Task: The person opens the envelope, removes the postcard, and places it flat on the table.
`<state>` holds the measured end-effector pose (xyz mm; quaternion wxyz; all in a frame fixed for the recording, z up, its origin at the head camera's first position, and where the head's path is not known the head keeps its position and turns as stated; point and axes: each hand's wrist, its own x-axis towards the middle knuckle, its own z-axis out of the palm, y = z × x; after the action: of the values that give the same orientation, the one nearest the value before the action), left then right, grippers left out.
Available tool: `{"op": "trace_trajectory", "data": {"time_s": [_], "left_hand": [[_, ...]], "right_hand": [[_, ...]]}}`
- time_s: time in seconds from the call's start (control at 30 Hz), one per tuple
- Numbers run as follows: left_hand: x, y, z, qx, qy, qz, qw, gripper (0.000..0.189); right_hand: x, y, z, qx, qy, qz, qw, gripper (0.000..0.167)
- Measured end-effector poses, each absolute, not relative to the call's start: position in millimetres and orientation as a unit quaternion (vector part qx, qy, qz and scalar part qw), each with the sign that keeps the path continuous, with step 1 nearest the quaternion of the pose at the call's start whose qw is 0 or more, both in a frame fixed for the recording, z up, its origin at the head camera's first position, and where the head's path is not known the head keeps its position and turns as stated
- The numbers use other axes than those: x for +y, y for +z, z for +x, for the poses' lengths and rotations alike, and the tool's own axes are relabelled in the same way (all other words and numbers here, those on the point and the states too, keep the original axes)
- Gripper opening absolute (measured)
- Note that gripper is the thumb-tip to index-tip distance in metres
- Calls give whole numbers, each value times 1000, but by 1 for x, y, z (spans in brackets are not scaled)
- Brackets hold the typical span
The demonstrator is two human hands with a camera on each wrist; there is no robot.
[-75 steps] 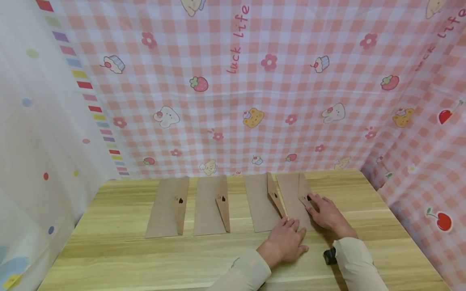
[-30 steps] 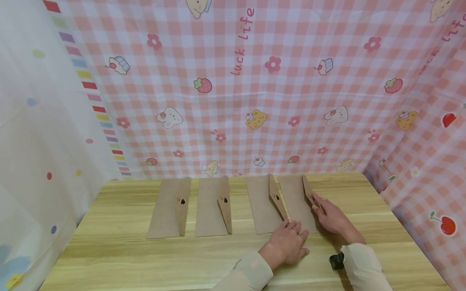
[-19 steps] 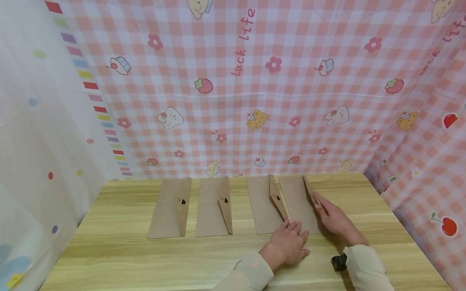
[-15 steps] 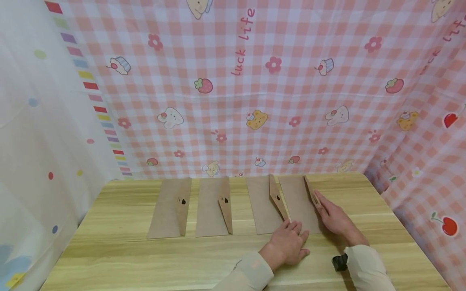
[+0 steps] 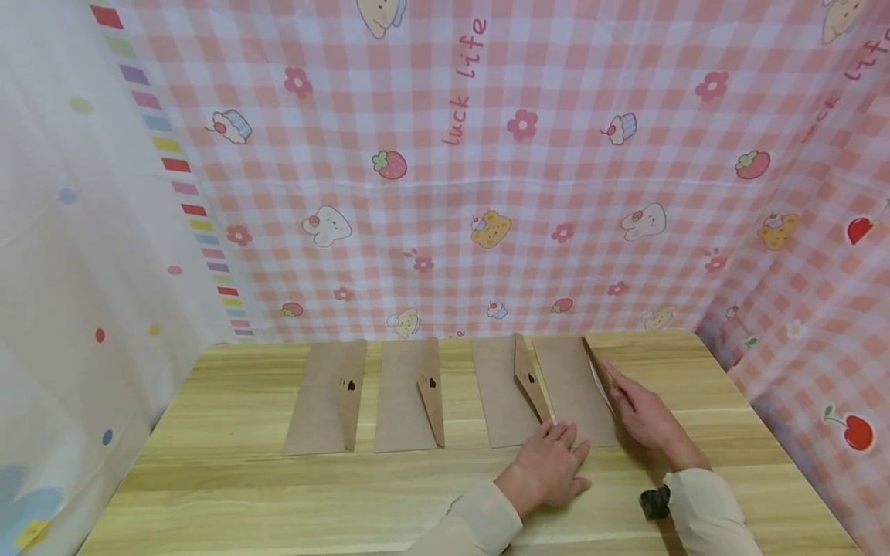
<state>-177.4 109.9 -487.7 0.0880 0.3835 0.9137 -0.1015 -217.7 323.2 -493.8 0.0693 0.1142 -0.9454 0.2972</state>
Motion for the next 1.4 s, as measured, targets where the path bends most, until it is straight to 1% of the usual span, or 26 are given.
{"op": "trace_trajectory", "data": {"time_s": [0.3,0.53,0.77,1.03,1.23,1.33,1.4], "left_hand": [[108,-487,-177,915,-103,381,82,60],[108,-486,-176,916,-109,377,78,59],[108,-485,-175,916,-112,377,74,60],[108,-484,-174,916,-106,378,76,61],[109,-485,-174,917,-103,376,79,60],[109,-485,-175,917,-103,376,79,60],[109,-485,-175,917,-104,376,79,60]], "right_hand": [[327,-494,-219,-941,299,136,86,49],[332,-497,-219,-940,281,139,133,49],[337,-499,-220,-939,266,138,166,50],[341,-501,-221,-945,236,112,195,50],[344,-506,-225,-944,216,119,218,50],[345,-505,-226,-947,218,119,206,55],[345,-504,-227,-952,226,111,175,59]]}}
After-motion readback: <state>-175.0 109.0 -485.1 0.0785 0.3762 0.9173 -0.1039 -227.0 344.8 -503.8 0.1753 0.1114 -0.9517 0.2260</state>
